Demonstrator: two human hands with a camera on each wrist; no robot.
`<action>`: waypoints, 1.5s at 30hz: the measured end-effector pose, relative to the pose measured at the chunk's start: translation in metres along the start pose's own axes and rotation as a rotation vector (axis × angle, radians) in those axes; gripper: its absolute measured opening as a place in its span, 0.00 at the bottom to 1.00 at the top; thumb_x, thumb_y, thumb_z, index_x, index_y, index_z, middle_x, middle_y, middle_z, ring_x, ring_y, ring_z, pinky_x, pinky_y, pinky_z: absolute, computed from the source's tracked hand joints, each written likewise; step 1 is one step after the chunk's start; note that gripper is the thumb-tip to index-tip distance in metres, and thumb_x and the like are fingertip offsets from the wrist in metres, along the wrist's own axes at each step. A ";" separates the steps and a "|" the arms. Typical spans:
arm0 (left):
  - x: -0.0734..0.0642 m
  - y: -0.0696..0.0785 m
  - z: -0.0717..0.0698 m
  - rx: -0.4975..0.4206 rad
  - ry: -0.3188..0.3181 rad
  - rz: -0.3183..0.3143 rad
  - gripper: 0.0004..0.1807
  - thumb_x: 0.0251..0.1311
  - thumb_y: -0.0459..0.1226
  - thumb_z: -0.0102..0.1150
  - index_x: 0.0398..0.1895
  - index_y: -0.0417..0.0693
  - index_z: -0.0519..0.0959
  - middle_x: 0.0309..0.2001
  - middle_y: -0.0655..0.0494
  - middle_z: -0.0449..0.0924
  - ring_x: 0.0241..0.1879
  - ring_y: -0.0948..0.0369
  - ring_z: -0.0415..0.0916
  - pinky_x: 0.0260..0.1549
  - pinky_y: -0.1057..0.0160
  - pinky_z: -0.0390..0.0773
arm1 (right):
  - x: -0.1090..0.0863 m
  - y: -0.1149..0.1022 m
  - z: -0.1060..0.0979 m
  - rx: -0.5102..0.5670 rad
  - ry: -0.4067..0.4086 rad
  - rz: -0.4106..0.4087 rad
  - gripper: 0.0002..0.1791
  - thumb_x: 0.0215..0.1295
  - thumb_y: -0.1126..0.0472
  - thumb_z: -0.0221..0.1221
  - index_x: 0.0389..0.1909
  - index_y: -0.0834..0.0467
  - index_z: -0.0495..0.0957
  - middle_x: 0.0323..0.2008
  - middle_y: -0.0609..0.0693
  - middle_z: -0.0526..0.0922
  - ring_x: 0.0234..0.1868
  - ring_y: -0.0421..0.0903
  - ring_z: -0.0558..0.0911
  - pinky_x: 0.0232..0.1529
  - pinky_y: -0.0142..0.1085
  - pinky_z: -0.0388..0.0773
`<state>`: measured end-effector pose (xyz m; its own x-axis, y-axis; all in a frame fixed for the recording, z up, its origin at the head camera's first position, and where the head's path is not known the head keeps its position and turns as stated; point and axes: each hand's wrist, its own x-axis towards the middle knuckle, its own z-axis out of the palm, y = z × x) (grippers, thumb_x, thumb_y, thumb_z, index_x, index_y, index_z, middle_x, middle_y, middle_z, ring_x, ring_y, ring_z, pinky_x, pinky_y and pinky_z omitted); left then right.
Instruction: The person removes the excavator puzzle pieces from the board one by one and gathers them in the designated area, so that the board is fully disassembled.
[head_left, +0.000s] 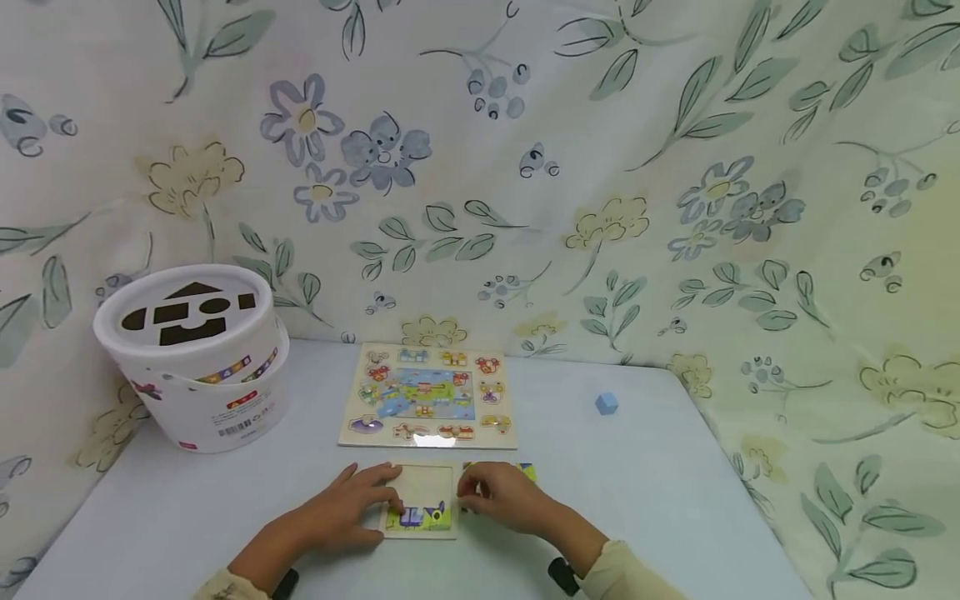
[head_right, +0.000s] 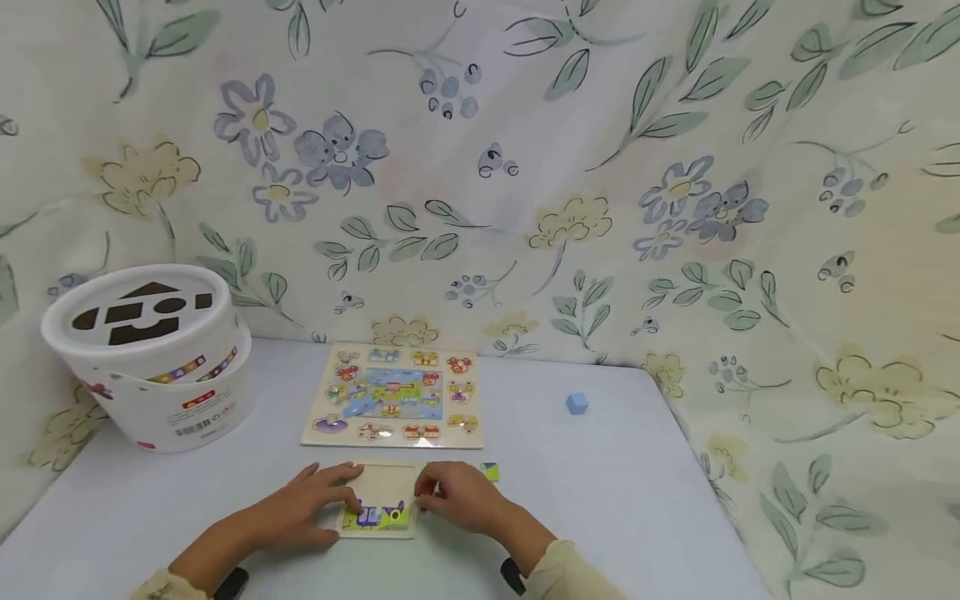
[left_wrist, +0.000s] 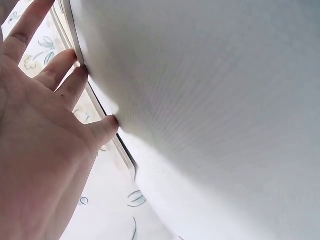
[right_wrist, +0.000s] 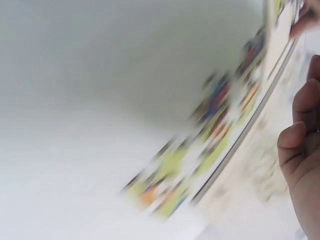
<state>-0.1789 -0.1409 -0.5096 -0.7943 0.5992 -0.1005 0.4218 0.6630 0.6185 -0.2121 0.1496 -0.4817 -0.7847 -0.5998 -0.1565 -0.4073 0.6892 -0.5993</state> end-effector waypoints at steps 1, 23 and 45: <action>0.001 0.000 -0.001 0.003 0.002 0.006 0.16 0.52 0.44 0.69 0.43 0.72 0.78 0.71 0.49 0.61 0.72 0.43 0.53 0.66 0.29 0.41 | 0.006 -0.009 0.004 -0.044 -0.014 -0.025 0.03 0.66 0.53 0.61 0.37 0.46 0.81 0.28 0.34 0.77 0.28 0.31 0.72 0.27 0.26 0.72; 0.002 0.001 -0.007 0.000 0.017 -0.048 0.38 0.51 0.43 0.69 0.66 0.45 0.66 0.66 0.54 0.68 0.73 0.49 0.53 0.71 0.36 0.42 | 0.050 -0.045 0.048 -0.267 -0.056 -0.147 0.13 0.62 0.52 0.65 0.46 0.49 0.81 0.35 0.36 0.78 0.34 0.28 0.72 0.39 0.26 0.73; -0.003 0.003 -0.004 -0.004 0.015 -0.038 0.38 0.50 0.43 0.68 0.67 0.46 0.68 0.72 0.49 0.61 0.73 0.48 0.54 0.70 0.36 0.42 | 0.057 -0.036 0.048 -0.004 -0.133 -0.033 0.12 0.61 0.61 0.65 0.45 0.50 0.80 0.38 0.37 0.76 0.38 0.30 0.72 0.46 0.28 0.74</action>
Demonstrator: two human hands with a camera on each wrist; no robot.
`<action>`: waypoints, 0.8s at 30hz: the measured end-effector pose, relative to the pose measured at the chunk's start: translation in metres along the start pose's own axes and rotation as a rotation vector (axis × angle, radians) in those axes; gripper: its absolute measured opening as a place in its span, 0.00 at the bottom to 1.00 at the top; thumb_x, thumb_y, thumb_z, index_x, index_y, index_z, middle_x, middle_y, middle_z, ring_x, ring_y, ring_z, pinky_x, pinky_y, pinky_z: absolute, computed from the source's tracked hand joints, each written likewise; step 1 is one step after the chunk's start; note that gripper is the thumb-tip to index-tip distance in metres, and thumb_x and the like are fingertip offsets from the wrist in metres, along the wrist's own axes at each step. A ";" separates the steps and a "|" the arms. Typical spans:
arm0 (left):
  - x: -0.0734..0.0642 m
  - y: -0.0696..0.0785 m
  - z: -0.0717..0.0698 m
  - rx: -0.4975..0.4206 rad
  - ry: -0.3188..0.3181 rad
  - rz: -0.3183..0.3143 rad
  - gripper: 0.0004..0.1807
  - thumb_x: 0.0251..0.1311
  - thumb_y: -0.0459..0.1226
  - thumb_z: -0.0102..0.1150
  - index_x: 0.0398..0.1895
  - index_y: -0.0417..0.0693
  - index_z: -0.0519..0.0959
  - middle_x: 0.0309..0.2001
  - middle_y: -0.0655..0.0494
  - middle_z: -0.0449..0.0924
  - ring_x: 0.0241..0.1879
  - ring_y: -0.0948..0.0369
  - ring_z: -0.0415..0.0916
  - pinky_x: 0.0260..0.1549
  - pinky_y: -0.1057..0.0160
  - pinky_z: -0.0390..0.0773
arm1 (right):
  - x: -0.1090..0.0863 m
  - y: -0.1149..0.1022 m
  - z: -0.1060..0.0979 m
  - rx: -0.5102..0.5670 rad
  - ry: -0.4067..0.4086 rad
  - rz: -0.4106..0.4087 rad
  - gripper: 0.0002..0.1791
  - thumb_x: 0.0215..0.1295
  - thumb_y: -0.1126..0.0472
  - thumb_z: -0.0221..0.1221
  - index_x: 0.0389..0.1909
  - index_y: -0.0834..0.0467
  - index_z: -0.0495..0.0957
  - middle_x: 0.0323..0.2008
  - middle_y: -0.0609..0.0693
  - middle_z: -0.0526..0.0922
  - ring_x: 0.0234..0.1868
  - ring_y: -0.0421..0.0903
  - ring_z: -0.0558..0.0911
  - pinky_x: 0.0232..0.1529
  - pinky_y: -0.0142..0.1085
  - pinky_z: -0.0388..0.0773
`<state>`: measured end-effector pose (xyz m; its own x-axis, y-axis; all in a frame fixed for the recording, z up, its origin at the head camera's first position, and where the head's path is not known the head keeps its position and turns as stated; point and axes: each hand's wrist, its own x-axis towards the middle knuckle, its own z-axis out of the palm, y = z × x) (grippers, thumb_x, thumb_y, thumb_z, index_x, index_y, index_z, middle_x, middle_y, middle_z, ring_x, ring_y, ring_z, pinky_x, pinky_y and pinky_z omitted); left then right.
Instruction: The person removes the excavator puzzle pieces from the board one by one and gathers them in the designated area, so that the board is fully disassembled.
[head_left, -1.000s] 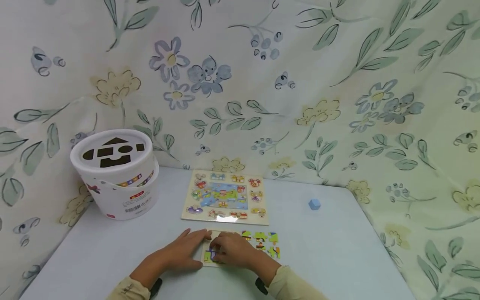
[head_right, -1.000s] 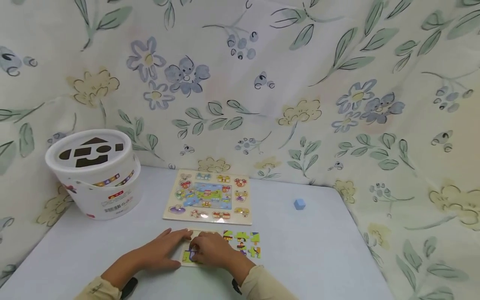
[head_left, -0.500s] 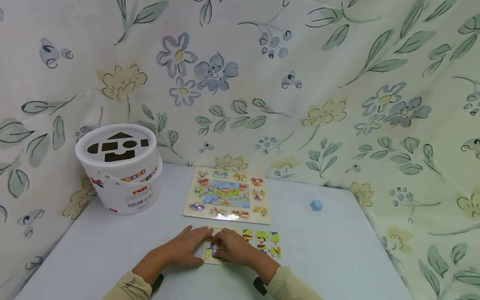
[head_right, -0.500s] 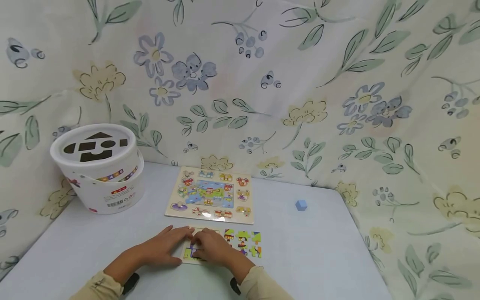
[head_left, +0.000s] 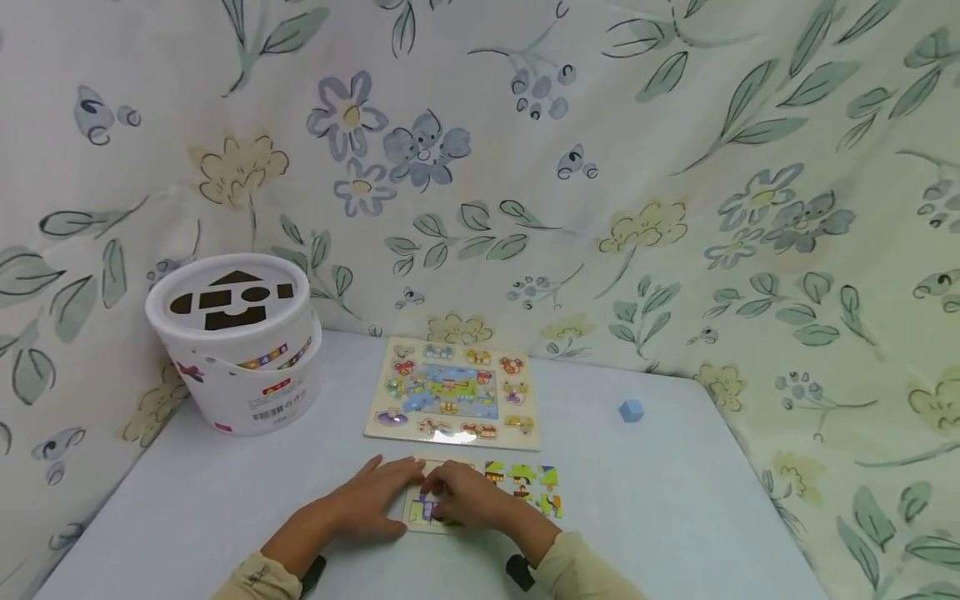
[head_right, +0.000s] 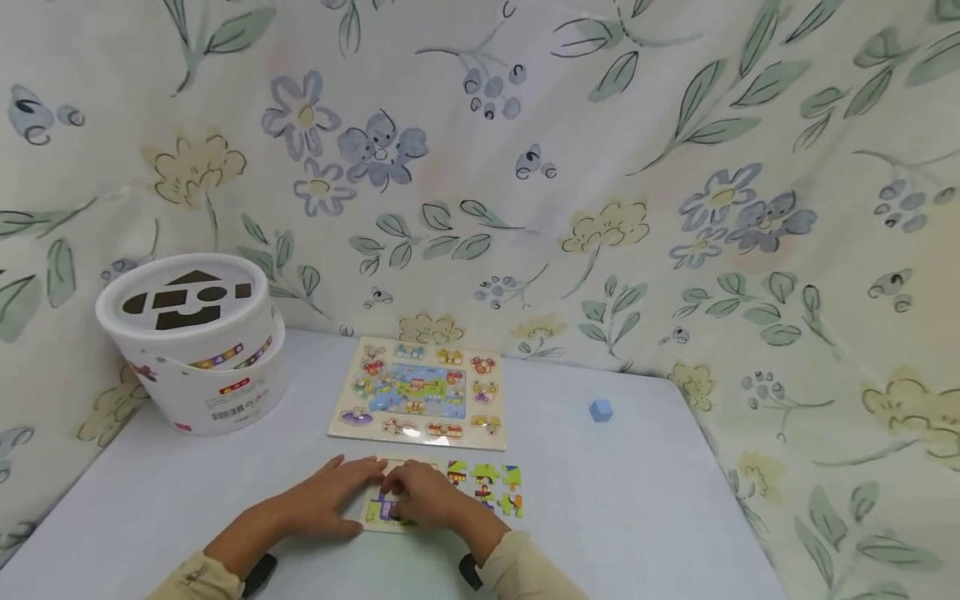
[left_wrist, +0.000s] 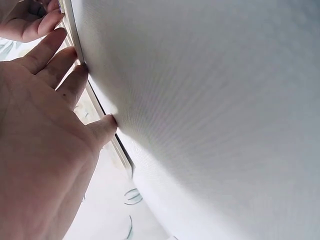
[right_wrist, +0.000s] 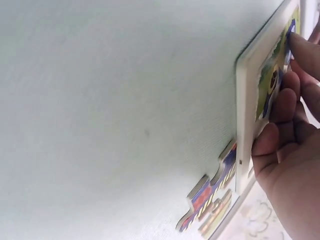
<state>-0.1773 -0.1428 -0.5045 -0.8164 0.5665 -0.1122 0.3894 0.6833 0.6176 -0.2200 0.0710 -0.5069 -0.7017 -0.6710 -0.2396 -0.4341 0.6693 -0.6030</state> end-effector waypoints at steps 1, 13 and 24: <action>0.000 0.000 0.000 -0.003 0.001 0.001 0.38 0.50 0.43 0.68 0.67 0.46 0.68 0.72 0.49 0.61 0.73 0.48 0.54 0.70 0.36 0.42 | 0.000 0.000 0.001 0.006 -0.002 0.003 0.12 0.60 0.61 0.65 0.45 0.50 0.80 0.38 0.37 0.75 0.38 0.30 0.72 0.46 0.29 0.74; 0.002 0.000 0.001 0.045 -0.006 0.022 0.38 0.51 0.44 0.67 0.68 0.44 0.68 0.72 0.50 0.61 0.73 0.48 0.54 0.70 0.35 0.44 | -0.003 -0.004 -0.002 0.101 0.021 0.038 0.08 0.62 0.60 0.65 0.40 0.51 0.78 0.34 0.37 0.77 0.35 0.32 0.74 0.41 0.29 0.75; 0.001 -0.001 0.002 0.054 -0.016 0.002 0.38 0.51 0.46 0.67 0.66 0.45 0.68 0.72 0.52 0.61 0.73 0.49 0.54 0.70 0.36 0.44 | -0.026 0.003 -0.026 0.261 0.091 0.084 0.04 0.67 0.56 0.60 0.35 0.51 0.79 0.30 0.40 0.80 0.31 0.36 0.76 0.31 0.29 0.74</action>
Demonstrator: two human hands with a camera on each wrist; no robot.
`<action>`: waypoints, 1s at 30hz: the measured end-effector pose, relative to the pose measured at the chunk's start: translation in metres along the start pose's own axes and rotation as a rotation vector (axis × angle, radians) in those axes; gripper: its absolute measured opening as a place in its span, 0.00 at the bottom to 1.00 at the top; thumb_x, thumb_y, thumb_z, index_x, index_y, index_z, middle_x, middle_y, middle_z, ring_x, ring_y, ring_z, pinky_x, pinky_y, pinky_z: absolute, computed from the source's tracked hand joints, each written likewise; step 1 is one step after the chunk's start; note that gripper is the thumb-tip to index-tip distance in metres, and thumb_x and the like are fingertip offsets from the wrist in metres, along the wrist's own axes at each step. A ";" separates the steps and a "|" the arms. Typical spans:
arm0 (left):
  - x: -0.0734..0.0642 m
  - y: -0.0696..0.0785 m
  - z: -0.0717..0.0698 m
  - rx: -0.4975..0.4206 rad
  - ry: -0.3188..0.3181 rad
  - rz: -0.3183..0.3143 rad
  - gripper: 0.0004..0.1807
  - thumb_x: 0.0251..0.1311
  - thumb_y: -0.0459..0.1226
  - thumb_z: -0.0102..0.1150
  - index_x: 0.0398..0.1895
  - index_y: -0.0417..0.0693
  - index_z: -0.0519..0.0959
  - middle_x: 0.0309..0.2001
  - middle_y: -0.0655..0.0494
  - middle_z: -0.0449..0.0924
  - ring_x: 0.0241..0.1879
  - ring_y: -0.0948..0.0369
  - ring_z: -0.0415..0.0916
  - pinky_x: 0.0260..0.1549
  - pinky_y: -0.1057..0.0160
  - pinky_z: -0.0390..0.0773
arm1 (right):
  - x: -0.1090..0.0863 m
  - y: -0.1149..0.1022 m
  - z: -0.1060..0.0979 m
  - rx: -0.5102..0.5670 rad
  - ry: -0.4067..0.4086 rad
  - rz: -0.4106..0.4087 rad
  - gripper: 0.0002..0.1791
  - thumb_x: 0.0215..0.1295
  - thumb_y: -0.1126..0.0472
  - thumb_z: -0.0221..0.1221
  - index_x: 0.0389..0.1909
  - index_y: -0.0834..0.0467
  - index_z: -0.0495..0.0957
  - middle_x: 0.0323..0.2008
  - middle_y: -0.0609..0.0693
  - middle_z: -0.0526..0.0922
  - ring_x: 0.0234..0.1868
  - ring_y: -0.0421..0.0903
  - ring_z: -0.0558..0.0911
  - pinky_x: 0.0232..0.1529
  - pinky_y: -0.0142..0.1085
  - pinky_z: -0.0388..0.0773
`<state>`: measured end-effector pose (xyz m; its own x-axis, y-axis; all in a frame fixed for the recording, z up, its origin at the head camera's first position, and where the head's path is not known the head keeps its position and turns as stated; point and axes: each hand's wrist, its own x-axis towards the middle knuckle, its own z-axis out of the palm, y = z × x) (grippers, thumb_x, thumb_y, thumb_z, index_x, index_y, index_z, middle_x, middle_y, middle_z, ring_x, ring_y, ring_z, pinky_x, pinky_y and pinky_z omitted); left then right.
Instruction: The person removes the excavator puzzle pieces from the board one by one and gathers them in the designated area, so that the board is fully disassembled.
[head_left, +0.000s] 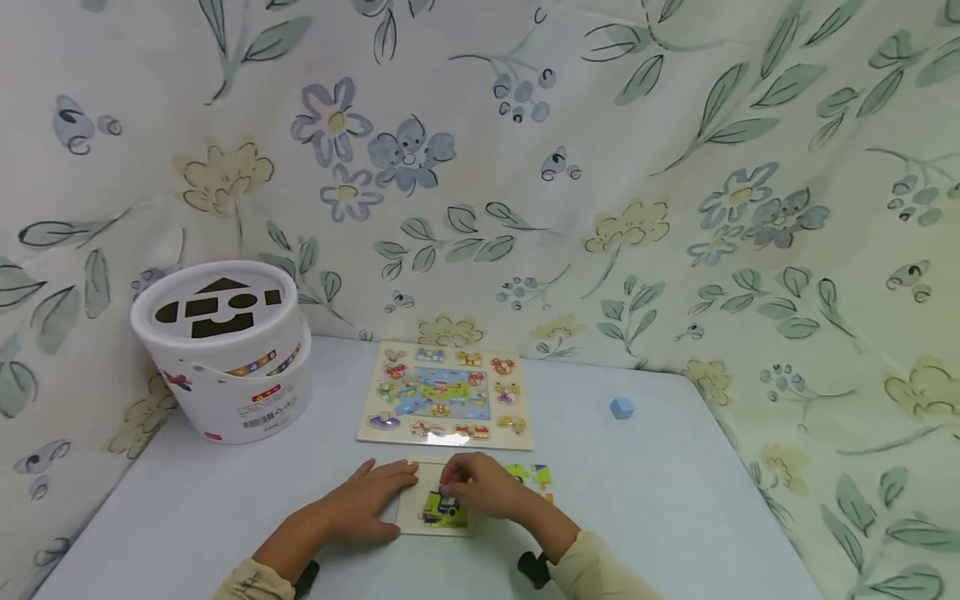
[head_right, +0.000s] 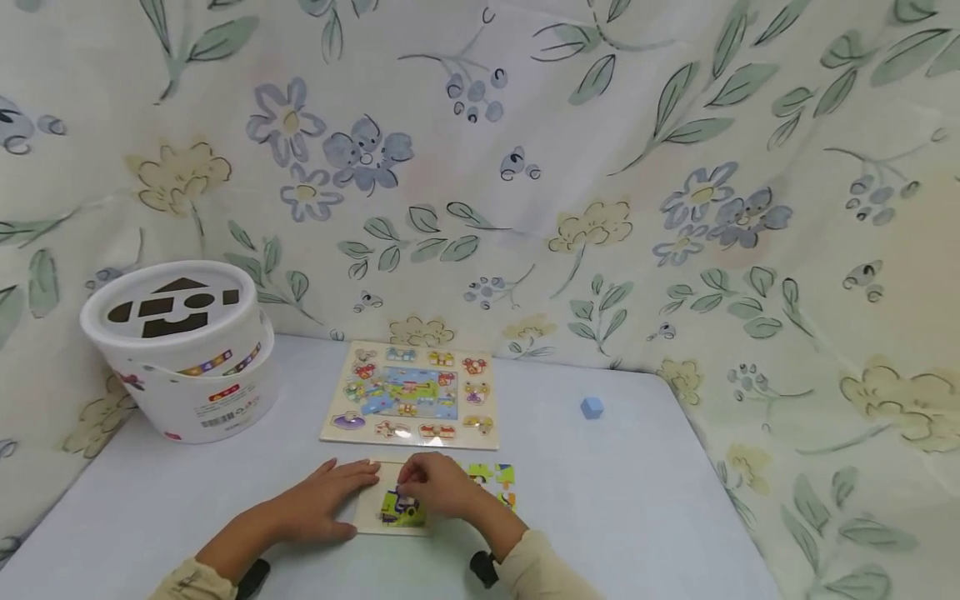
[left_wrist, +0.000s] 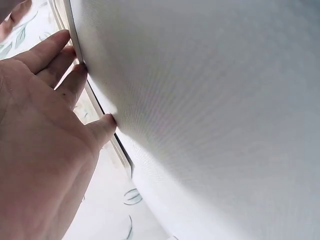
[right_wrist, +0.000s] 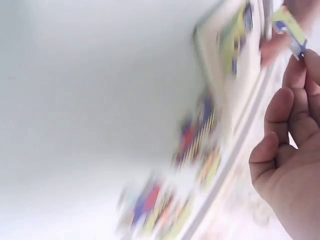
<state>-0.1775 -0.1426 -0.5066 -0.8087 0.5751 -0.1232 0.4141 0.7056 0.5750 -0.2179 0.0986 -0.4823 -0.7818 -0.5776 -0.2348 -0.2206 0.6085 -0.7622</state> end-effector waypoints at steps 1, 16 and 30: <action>0.000 0.000 0.000 0.000 0.000 0.000 0.38 0.51 0.46 0.67 0.66 0.45 0.68 0.72 0.52 0.61 0.73 0.49 0.54 0.70 0.36 0.44 | -0.004 0.004 -0.006 -0.012 0.009 0.011 0.03 0.67 0.57 0.59 0.35 0.51 0.79 0.30 0.41 0.80 0.31 0.37 0.76 0.31 0.29 0.74; 0.001 0.004 0.000 -0.028 0.004 -0.016 0.39 0.51 0.45 0.68 0.67 0.44 0.68 0.72 0.51 0.61 0.73 0.48 0.54 0.70 0.35 0.43 | -0.044 0.043 -0.027 -0.025 -0.067 0.089 0.03 0.65 0.61 0.61 0.32 0.56 0.80 0.28 0.42 0.81 0.30 0.37 0.75 0.33 0.29 0.73; 0.001 0.003 0.001 -0.044 0.002 -0.003 0.40 0.51 0.47 0.67 0.67 0.44 0.67 0.73 0.51 0.60 0.73 0.47 0.54 0.70 0.35 0.42 | -0.042 0.041 -0.021 -0.088 -0.034 0.088 0.03 0.65 0.59 0.61 0.31 0.52 0.79 0.28 0.40 0.79 0.30 0.36 0.75 0.31 0.28 0.73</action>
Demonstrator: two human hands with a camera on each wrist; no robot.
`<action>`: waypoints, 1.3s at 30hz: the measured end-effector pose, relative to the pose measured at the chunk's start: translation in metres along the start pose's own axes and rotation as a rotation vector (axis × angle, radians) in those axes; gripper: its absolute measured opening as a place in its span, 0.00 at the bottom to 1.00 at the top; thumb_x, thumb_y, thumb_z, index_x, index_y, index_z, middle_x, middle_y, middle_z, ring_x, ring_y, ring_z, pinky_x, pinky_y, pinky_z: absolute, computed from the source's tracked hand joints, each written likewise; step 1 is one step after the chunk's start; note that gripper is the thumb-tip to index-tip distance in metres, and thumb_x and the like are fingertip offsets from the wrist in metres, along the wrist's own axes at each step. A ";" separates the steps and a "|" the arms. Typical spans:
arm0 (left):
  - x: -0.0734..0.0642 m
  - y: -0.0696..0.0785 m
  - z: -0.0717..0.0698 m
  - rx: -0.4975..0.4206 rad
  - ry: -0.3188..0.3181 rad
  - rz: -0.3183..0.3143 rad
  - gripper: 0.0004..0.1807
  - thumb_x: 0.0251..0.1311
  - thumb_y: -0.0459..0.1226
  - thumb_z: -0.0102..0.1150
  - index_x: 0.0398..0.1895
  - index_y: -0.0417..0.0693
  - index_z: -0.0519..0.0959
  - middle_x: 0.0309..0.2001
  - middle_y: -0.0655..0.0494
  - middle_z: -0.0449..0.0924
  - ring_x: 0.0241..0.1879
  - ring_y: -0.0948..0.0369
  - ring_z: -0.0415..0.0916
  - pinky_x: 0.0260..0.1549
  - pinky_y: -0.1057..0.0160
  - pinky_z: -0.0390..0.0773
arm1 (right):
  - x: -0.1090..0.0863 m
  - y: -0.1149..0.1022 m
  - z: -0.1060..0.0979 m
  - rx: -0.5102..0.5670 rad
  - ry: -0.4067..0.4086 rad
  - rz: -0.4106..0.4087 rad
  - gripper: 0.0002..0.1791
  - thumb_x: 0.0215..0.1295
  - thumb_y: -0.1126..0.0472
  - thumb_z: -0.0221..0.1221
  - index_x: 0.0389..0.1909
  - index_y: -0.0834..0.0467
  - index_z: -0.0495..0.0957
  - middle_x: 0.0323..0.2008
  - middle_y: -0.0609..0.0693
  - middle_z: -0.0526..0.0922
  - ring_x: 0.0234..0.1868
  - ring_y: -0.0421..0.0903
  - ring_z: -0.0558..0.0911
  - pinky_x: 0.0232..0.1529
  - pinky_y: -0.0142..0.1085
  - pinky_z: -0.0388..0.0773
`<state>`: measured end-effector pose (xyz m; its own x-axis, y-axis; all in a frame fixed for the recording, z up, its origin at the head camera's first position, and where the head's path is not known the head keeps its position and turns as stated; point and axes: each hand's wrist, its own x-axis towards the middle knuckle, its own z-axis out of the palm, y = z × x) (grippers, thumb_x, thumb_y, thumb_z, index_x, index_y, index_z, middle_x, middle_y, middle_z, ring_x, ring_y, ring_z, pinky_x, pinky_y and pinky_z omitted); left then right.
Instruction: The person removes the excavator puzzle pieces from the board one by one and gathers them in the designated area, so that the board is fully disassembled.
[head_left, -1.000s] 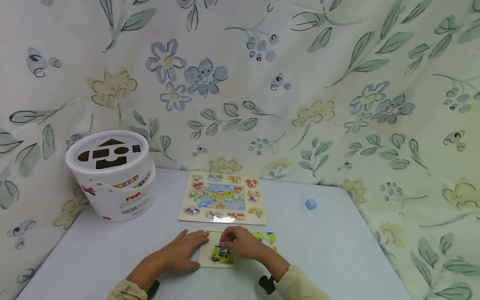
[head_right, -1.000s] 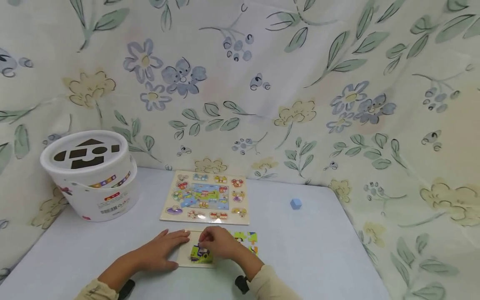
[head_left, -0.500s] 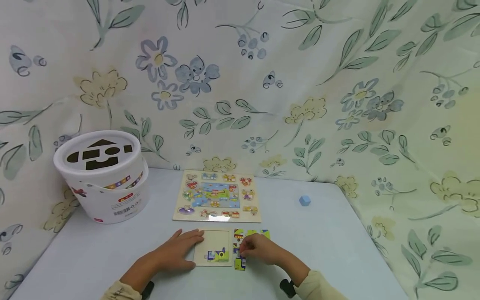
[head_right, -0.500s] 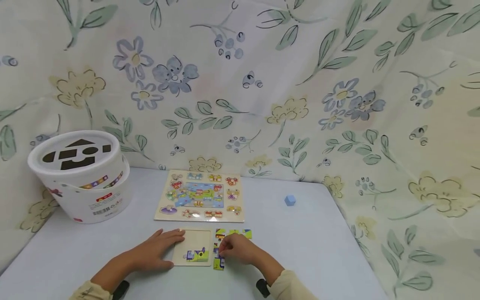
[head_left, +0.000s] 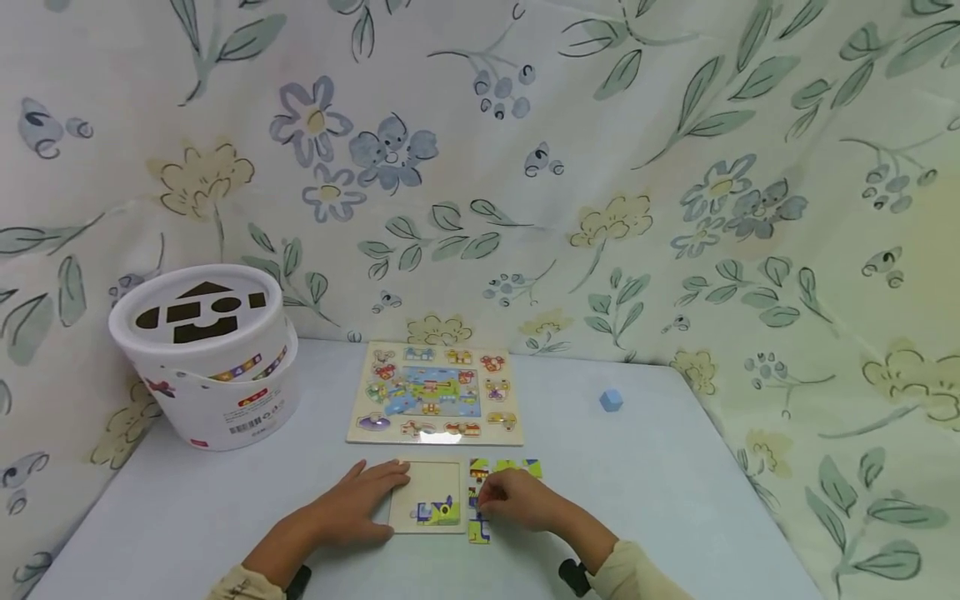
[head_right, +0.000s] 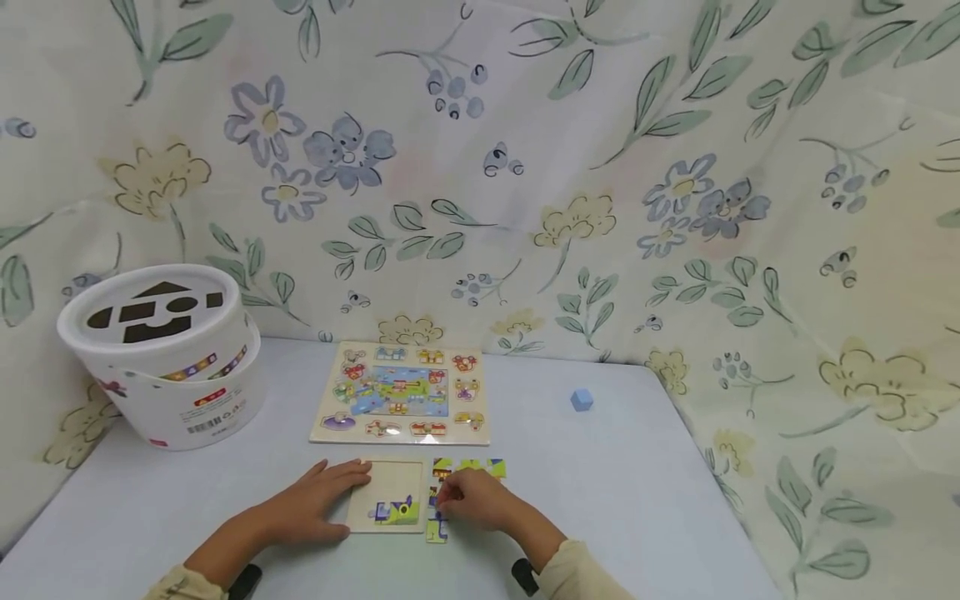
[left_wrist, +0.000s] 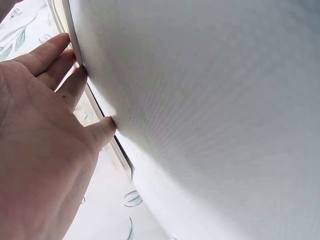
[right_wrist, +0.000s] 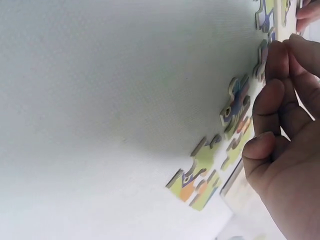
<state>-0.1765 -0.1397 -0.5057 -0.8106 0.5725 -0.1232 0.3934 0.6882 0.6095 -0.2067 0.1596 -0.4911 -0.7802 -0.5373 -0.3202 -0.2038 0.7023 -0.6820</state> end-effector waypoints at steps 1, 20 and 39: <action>0.000 0.000 0.000 0.003 -0.001 0.000 0.40 0.51 0.47 0.67 0.67 0.44 0.67 0.73 0.51 0.60 0.73 0.48 0.54 0.70 0.35 0.42 | 0.000 -0.002 0.001 -0.011 0.011 -0.005 0.03 0.65 0.59 0.61 0.31 0.52 0.79 0.28 0.40 0.79 0.29 0.36 0.74 0.31 0.28 0.73; 0.004 0.002 0.001 0.015 -0.025 -0.001 0.39 0.51 0.47 0.66 0.67 0.46 0.68 0.73 0.53 0.60 0.74 0.50 0.53 0.70 0.36 0.43 | 0.026 -0.036 0.026 -0.505 0.059 -0.246 0.13 0.58 0.55 0.68 0.44 0.38 0.85 0.36 0.32 0.78 0.37 0.30 0.71 0.39 0.30 0.68; 0.001 0.001 -0.001 0.020 -0.010 -0.017 0.38 0.51 0.46 0.67 0.66 0.44 0.68 0.72 0.52 0.61 0.73 0.49 0.54 0.70 0.35 0.44 | 0.045 -0.043 0.022 -0.448 -0.016 -0.181 0.11 0.53 0.55 0.71 0.34 0.38 0.81 0.33 0.30 0.76 0.37 0.31 0.70 0.41 0.31 0.67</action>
<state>-0.1772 -0.1395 -0.5043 -0.8128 0.5652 -0.1412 0.3887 0.7066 0.5912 -0.2200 0.0945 -0.4905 -0.7006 -0.6739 -0.2346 -0.5727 0.7271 -0.3786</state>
